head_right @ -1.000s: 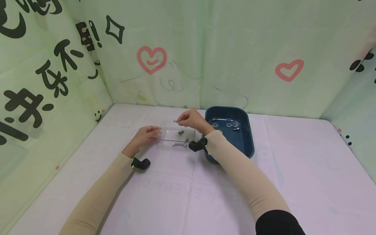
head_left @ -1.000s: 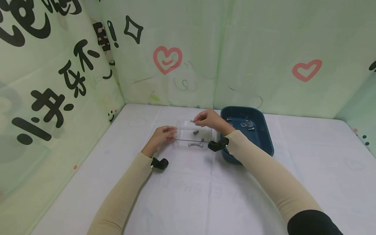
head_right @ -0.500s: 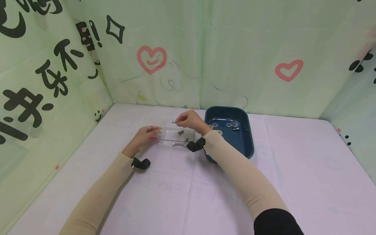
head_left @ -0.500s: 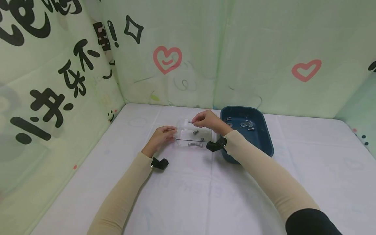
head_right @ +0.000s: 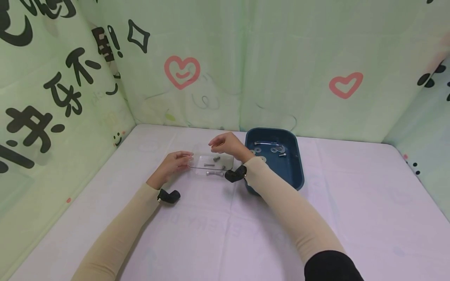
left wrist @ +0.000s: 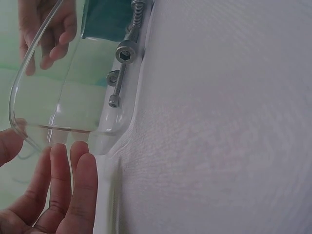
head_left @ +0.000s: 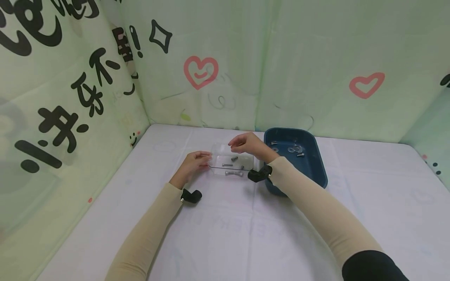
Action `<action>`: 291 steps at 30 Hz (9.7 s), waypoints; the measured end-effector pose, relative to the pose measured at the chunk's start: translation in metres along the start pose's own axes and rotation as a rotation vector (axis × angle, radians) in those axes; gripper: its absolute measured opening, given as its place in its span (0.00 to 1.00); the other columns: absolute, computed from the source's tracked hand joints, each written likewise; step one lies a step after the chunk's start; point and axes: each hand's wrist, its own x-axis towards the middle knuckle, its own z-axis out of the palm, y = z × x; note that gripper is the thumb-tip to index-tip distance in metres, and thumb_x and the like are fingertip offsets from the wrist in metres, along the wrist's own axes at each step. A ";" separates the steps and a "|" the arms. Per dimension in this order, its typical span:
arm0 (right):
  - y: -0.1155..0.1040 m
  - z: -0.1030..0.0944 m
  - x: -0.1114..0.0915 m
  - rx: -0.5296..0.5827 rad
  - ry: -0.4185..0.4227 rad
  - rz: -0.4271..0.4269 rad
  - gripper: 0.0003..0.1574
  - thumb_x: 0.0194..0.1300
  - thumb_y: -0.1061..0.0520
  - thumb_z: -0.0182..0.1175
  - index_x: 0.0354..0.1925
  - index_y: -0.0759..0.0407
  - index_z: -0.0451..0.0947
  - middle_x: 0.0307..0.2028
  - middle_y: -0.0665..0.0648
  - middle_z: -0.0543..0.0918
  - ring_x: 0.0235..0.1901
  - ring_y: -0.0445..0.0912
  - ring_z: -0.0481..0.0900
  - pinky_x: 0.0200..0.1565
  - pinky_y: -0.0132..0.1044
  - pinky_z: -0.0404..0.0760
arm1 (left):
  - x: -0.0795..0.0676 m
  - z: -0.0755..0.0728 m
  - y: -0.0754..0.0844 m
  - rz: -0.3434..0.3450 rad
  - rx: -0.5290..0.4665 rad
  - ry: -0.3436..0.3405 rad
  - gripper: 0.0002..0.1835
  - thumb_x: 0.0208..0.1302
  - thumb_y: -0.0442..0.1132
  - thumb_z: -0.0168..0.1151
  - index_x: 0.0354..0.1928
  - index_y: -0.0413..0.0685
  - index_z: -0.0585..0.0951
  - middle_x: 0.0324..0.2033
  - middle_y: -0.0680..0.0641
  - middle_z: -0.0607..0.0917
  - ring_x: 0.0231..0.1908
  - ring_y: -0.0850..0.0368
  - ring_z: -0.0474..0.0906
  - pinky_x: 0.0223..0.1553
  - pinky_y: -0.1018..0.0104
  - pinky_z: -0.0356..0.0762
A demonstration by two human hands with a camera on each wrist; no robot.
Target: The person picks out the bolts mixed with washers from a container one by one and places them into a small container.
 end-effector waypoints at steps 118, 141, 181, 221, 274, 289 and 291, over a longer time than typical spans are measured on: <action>0.095 -0.096 -0.019 -0.344 0.215 0.061 0.22 0.62 0.63 0.59 0.54 0.70 0.74 0.51 0.72 0.78 0.50 0.61 0.76 0.55 0.55 0.76 | 0.000 0.000 -0.002 -0.023 -0.015 0.006 0.19 0.67 0.37 0.55 0.58 0.38 0.74 0.55 0.38 0.77 0.39 0.61 0.76 0.45 0.71 0.80; 0.099 -0.090 -0.016 -0.318 0.221 0.096 0.16 0.63 0.66 0.56 0.50 0.71 0.77 0.49 0.71 0.79 0.48 0.61 0.77 0.55 0.54 0.76 | -0.001 0.000 -0.002 -0.022 -0.019 0.001 0.19 0.67 0.38 0.55 0.58 0.39 0.74 0.54 0.40 0.77 0.39 0.59 0.75 0.49 0.66 0.80; 0.108 -0.091 -0.015 -0.374 0.239 0.079 0.12 0.62 0.62 0.60 0.41 0.68 0.83 0.43 0.68 0.83 0.39 0.52 0.79 0.41 0.42 0.80 | 0.000 0.000 -0.002 -0.034 -0.008 0.005 0.20 0.67 0.38 0.56 0.58 0.39 0.73 0.55 0.39 0.77 0.41 0.58 0.75 0.47 0.68 0.80; 0.102 -0.105 -0.022 -0.208 0.263 0.128 0.22 0.67 0.51 0.56 0.51 0.66 0.78 0.49 0.68 0.79 0.46 0.56 0.76 0.46 0.44 0.80 | 0.002 0.000 -0.003 -0.017 -0.019 0.007 0.19 0.67 0.37 0.55 0.58 0.38 0.73 0.54 0.39 0.77 0.42 0.58 0.76 0.48 0.67 0.80; 0.015 -0.094 -0.066 -0.279 0.331 -0.014 0.19 0.64 0.51 0.60 0.46 0.63 0.82 0.43 0.64 0.84 0.39 0.51 0.81 0.43 0.38 0.80 | -0.003 -0.003 -0.004 -0.038 0.005 -0.005 0.20 0.67 0.39 0.56 0.58 0.40 0.74 0.56 0.40 0.76 0.41 0.59 0.75 0.53 0.62 0.78; -0.004 -0.067 -0.058 -0.268 0.280 -0.089 0.14 0.62 0.56 0.61 0.44 0.63 0.83 0.41 0.62 0.85 0.39 0.49 0.80 0.40 0.34 0.80 | -0.006 -0.004 -0.004 -0.015 -0.028 -0.026 0.20 0.67 0.39 0.56 0.58 0.39 0.73 0.54 0.40 0.77 0.36 0.63 0.76 0.47 0.68 0.80; -0.006 -0.064 -0.056 -0.263 0.262 -0.096 0.14 0.63 0.56 0.61 0.44 0.63 0.83 0.41 0.63 0.85 0.40 0.49 0.80 0.41 0.35 0.80 | -0.006 -0.004 -0.004 -0.008 -0.030 -0.030 0.20 0.67 0.39 0.56 0.59 0.38 0.73 0.53 0.40 0.77 0.35 0.63 0.76 0.45 0.70 0.81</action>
